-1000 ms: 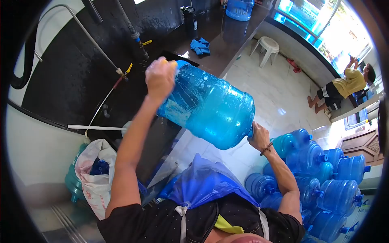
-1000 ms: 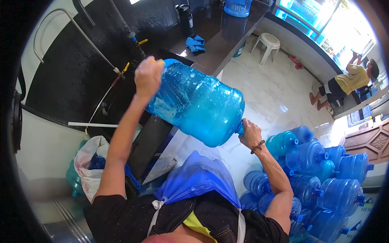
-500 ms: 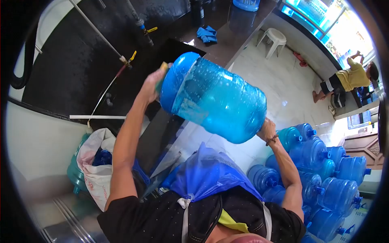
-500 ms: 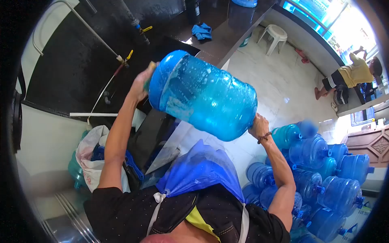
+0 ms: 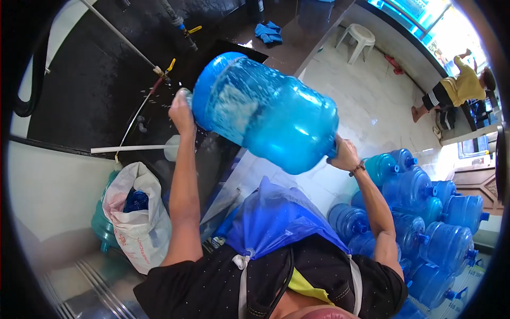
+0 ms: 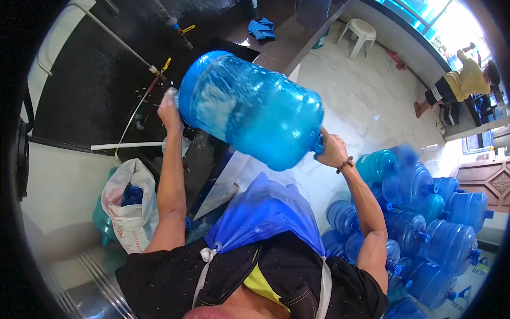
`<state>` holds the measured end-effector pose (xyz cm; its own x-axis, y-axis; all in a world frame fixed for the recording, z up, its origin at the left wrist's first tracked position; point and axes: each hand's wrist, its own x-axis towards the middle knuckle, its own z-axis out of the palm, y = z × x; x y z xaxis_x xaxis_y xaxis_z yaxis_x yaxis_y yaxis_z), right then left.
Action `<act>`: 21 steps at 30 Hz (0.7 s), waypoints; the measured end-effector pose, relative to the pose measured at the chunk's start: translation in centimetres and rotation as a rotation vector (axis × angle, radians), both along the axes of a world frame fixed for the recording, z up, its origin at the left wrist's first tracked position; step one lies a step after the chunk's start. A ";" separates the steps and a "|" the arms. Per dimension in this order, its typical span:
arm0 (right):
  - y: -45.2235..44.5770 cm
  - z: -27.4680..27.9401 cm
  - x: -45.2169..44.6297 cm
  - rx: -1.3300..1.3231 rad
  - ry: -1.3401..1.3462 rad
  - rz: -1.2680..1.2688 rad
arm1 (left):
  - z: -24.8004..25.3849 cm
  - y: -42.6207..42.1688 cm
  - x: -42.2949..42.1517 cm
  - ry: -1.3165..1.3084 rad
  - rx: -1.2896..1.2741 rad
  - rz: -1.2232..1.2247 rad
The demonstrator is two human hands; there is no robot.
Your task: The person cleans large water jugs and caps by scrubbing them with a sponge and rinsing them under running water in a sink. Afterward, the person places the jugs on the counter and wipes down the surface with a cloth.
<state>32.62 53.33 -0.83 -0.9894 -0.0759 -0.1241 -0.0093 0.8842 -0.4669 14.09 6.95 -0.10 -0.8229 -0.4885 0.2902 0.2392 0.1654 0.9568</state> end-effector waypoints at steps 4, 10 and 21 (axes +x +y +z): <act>-4.5 3.1 -1.5 -0.201 -0.011 0.089 | 5.8 7.0 5.1 0.096 -0.374 -0.061; -10.3 2.8 -4.2 -0.900 -0.641 0.020 | 7.7 13.6 11.9 0.530 -0.829 -0.424; -14.6 -8.3 -6.4 -1.865 -1.014 0.085 | 1.4 15.6 18.6 0.459 -0.782 -0.440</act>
